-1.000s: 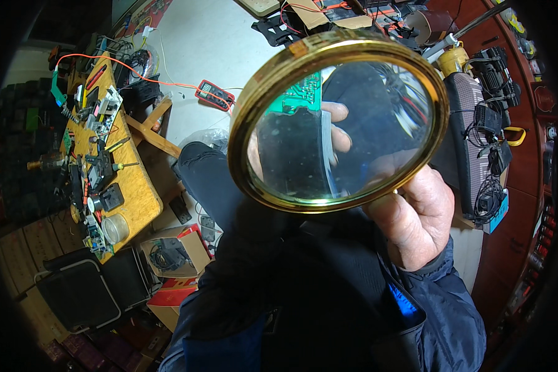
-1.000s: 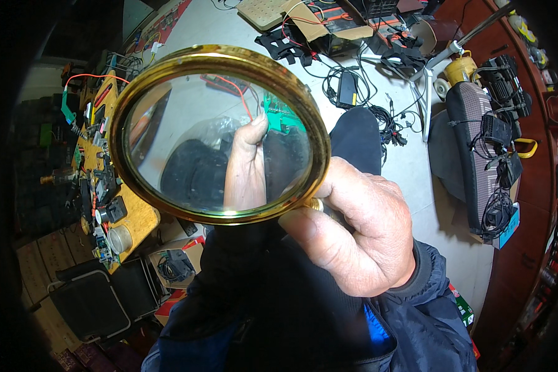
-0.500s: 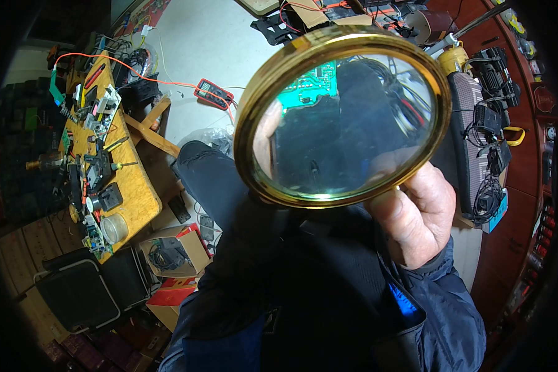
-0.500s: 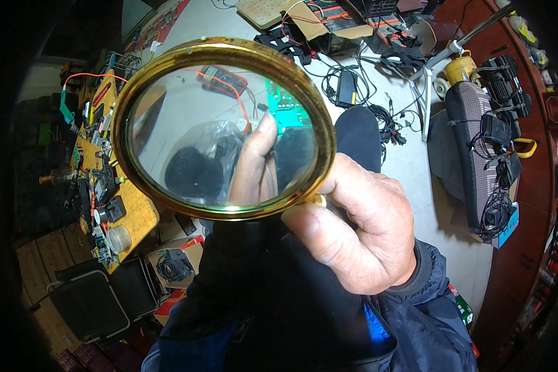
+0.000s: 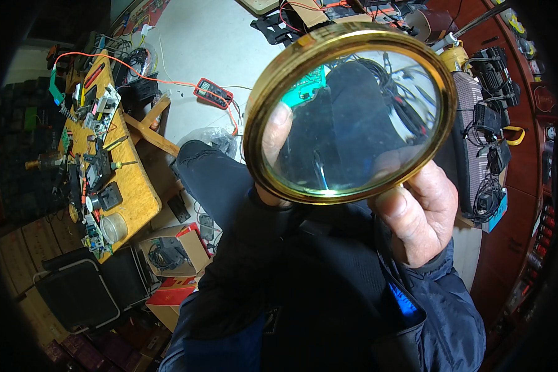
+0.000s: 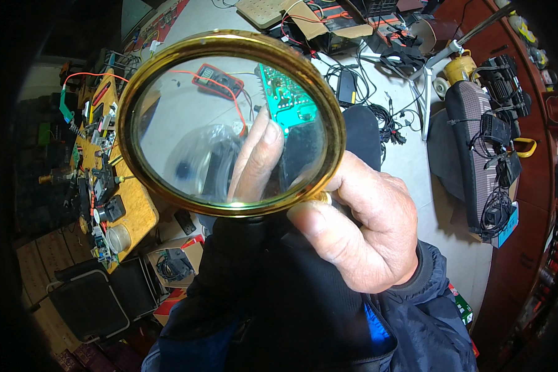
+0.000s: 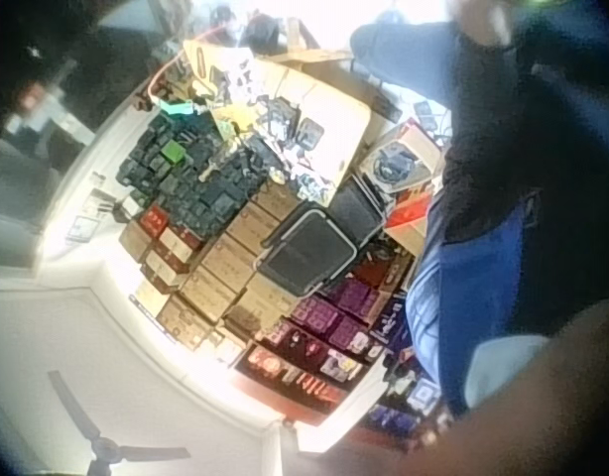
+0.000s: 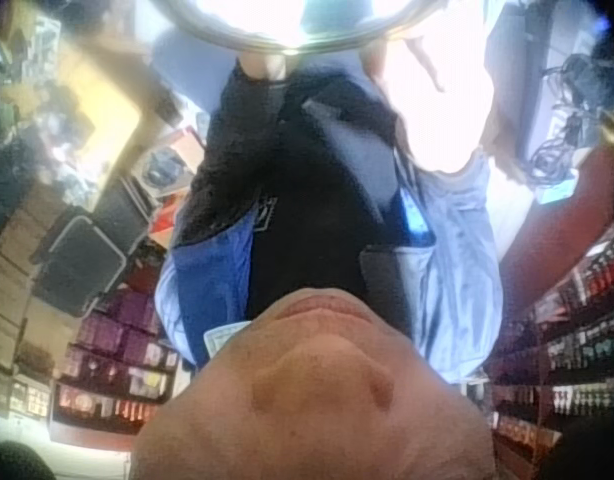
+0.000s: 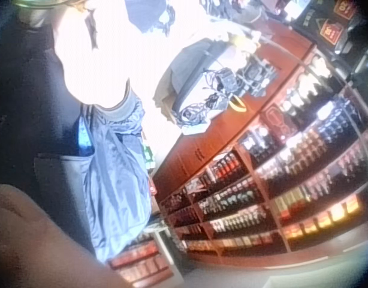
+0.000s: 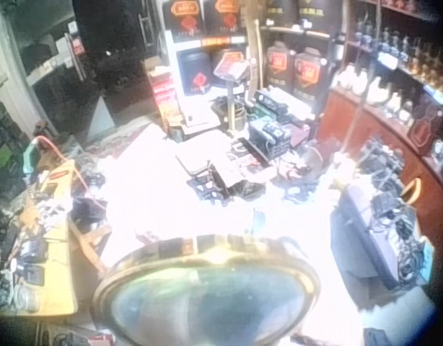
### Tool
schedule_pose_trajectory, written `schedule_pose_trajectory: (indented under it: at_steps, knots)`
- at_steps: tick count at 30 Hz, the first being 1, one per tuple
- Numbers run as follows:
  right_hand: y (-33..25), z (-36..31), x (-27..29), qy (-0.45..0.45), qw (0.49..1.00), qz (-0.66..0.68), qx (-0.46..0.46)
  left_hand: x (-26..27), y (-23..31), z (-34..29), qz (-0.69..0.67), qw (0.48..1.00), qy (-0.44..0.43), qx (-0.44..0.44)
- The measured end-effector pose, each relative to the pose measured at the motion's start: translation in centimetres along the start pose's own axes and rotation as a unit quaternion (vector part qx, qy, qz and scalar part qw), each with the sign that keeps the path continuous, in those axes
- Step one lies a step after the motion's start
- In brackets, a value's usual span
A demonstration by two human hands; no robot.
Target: The person sits at a cluttered workbench and uses a soldering iron to work on a green circuit board. They repeatedly apply the soldering iron to various points on the board, then use a magnifying glass to closely inspect the soldered areas.
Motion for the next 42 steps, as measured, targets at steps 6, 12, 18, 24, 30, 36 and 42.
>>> schedule_pose_trajectory:
  at_steps: [6, 12, 18, 24, 30, 36, 42]
  knots:
    - [-0.1, 0.0, 0.0, -0.003, 1.0, -0.006, 0.005, 1.3, -1.3, -0.6, -0.039, 0.998, -0.013, 0.036]
    - [0.0, -0.1, 0.0, -0.001, 1.0, 0.002, 0.005, 5.5, -2.9, 1.1, 0.074, 0.991, -0.025, -0.108]
    - [0.1, -0.2, -0.1, -0.004, 1.0, 0.004, 0.003, 6.2, -3.2, 0.8, -0.012, 0.999, -0.003, -0.048]
    - [0.1, -0.2, -0.1, -0.001, 1.0, 0.006, 0.004, 4.0, -1.1, 0.6, 0.074, 0.984, 0.011, -0.164]
    - [0.1, 0.0, -0.1, -0.006, 1.0, 0.001, 0.01, 1.4, 0.2, -0.3, -0.052, 0.998, -0.019, -0.036]
    - [0.0, 0.0, 0.0, -0.006, 1.0, 0.003, 0.001, 1.2, -0.4, 0.7, -0.035, 0.999, 0.005, -0.014]
    - [-0.2, 0.2, -0.1, -0.011, 1.0, -0.005, 0.012, 2.7, -0.8, 0.8, -0.022, 0.999, -0.005, -0.025]
Point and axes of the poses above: each hand's wrist, its own z-axis towards the middle knuckle, its own x-axis out of the back of the hand, y = z × x, the point moved 7 cm from there along z, towards the middle knuckle, and after that the axes turned 1 degree about x, right-handed, at the moved point
